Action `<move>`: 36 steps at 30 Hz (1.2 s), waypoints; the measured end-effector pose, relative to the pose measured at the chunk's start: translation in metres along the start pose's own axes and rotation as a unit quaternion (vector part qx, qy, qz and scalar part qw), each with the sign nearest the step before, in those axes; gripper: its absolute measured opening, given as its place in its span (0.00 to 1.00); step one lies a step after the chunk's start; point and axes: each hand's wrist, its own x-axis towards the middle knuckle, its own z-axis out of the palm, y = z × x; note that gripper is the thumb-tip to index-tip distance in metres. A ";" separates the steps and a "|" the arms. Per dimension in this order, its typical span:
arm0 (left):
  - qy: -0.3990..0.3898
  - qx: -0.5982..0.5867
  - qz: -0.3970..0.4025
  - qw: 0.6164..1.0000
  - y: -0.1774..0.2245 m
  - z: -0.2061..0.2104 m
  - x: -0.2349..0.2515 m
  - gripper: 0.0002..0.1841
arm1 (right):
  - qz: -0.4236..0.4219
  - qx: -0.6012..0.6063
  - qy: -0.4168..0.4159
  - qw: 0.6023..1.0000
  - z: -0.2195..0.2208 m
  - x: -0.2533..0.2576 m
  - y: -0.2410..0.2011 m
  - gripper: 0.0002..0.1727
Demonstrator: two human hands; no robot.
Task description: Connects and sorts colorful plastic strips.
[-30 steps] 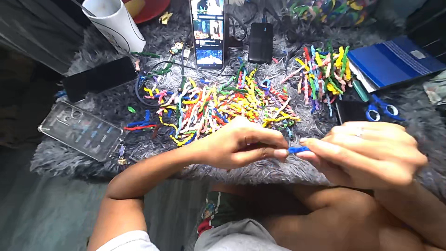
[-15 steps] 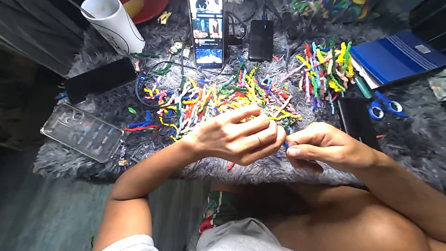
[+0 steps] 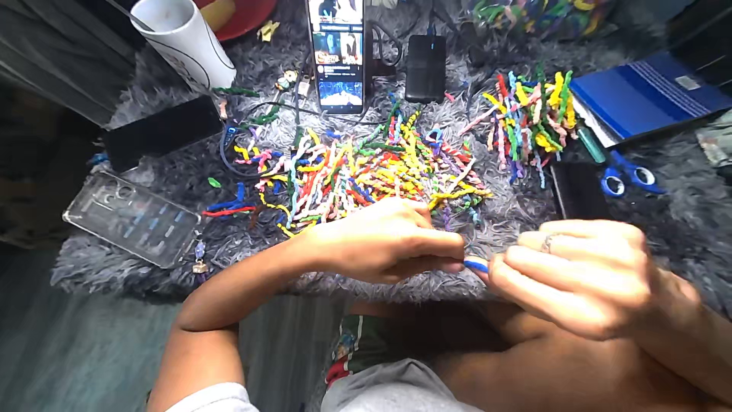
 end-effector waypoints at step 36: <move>0.112 0.444 0.043 0.888 0.012 0.007 -0.008 0.10 | 0.279 0.686 -0.088 0.667 0.030 0.003 0.015 0.23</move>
